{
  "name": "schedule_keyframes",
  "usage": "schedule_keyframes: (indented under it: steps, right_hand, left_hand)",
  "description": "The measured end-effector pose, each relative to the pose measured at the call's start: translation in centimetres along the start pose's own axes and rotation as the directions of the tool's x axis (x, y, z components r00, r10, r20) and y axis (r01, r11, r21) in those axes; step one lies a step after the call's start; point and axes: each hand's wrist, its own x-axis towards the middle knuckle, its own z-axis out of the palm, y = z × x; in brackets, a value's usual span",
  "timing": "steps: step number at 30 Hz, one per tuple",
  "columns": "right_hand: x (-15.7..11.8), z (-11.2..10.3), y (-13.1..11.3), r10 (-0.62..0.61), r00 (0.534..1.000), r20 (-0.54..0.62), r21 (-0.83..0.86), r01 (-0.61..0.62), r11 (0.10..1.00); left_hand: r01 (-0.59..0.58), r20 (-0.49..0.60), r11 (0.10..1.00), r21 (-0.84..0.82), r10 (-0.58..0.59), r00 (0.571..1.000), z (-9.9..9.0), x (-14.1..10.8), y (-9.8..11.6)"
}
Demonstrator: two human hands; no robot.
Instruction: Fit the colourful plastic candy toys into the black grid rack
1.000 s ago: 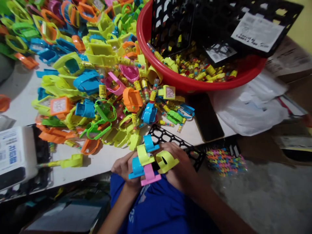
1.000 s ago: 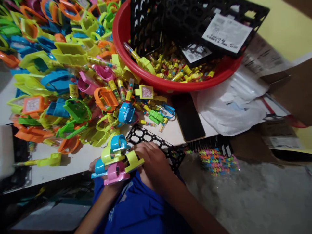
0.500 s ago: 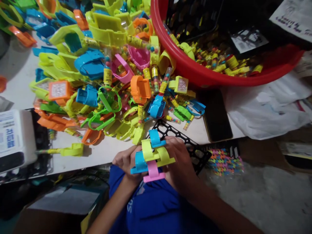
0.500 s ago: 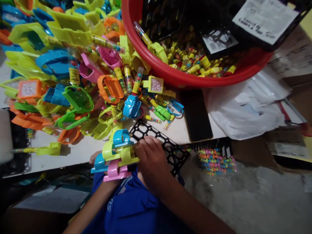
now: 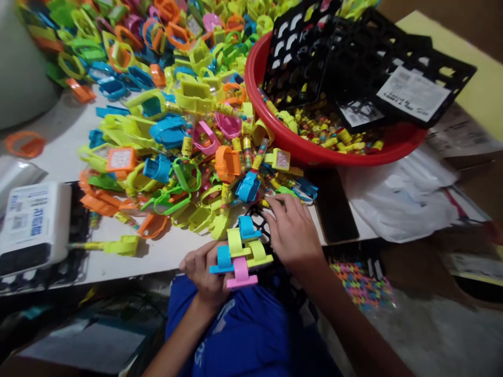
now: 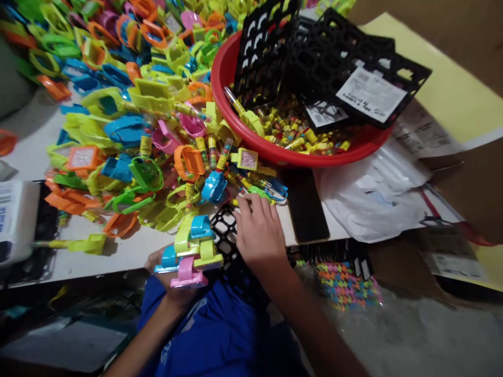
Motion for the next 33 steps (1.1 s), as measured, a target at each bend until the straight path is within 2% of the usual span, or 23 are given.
schedule_keyframes:
  steps: [3, 6, 9, 11, 13, 15, 17, 18, 19, 21, 23, 25, 26, 28, 33]
  right_hand:
    - [0.6, 0.6, 0.6, -0.029, 1.0, 0.009, 0.0, 0.029, 1.0]
    - [0.2, -0.5, 1.0, -0.001, 0.999, -0.039, 0.017, 0.002, 1.0]
    - [-0.7, -2.5, 1.3, 0.11, 0.994, -0.004, 0.05, -0.109, 0.993]
    - [-1.3, -3.8, 1.3, 0.207, 0.975, 0.076, 0.197, -0.219, 0.956]
    - [-1.9, -5.0, 1.3, 0.281, 0.934, 0.219, 0.43, -0.351, 0.832]
    - [-2.5, -5.8, 1.2, 0.31, 0.861, 0.403, 0.611, -0.505, 0.609]
    - [-3.4, -6.0, 1.0, 0.306, 0.782, 0.542, 0.675, -0.623, 0.396]
    - [-3.9, -5.9, 0.9, 0.301, 0.76, 0.576, 0.684, -0.65, 0.331]
    - [-4.5, -5.6, 0.7, 0.31, 0.757, 0.575, 0.697, -0.652, 0.3]
    - [-5.6, -4.7, 0.2, 0.373, 0.799, 0.472, 0.73, -0.592, 0.342]
    - [-6.6, -3.7, -0.5, 0.419, 0.863, 0.282, 0.755, -0.469, 0.459]
    - [-7.4, -2.7, -1.4, 0.376, 0.919, 0.118, 0.762, -0.326, 0.559]
    - [-7.7, -2.3, -1.8, 0.329, 0.941, 0.073, 0.765, -0.264, 0.587]
    - [-8.2, -1.7, -2.6, 0.252, 0.967, 0.044, 0.769, -0.194, 0.609]
    - [-8.7, -1.0, -3.3, 0.132, 0.99, 0.054, 0.711, -0.131, 0.691]
  left_hand:
    - [-0.099, -0.024, 0.995, -0.018, 0.098, 0.995, -0.5, 1.1, 0.6]
    - [-0.138, -0.051, 0.989, -0.047, 0.135, 0.989, -0.8, 1.5, 0.9]
    - [-0.168, -0.131, 0.98, -0.108, 0.154, 0.979, -1.1, 1.3, 0.8]
    - [-0.222, -0.19, 0.963, -0.151, 0.192, 0.963, -1.2, 1.0, 0.6]
    - [-0.28, -0.2, 0.944, -0.174, 0.244, 0.949, -1.3, 0.8, 0.5]
    - [-0.311, -0.154, 0.933, -0.181, 0.285, 0.946, -1.1, 0.6, 0.5]
    - [-0.319, -0.109, 0.931, -0.179, 0.303, 0.947, -0.8, 0.5, 0.5]
    - [-0.317, -0.096, 0.932, -0.176, 0.305, 0.948, -0.6, 0.4, 0.5]
    - [-0.315, -0.088, 0.933, -0.172, 0.303, 0.949, -0.4, 0.3, 0.4]
    - [-0.307, -0.086, 0.938, -0.161, 0.297, 0.951, 0.0, 0.1, 0.0]
    - [-0.306, -0.078, 0.941, -0.148, 0.297, 0.952, 0.2, -0.3, -0.3]
    - [-0.302, -0.066, 0.944, -0.135, 0.296, 0.953, 0.3, -0.6, -0.5]
    - [-0.297, -0.061, 0.946, -0.128, 0.291, 0.955, 0.4, -0.7, -0.6]
    - [-0.28, -0.053, 0.953, -0.112, 0.275, 0.96, 0.3, -0.8, -0.5]
    - [-0.231, -0.068, 0.972, -0.041, 0.227, 0.971, 0.2, 0.0, 0.6]
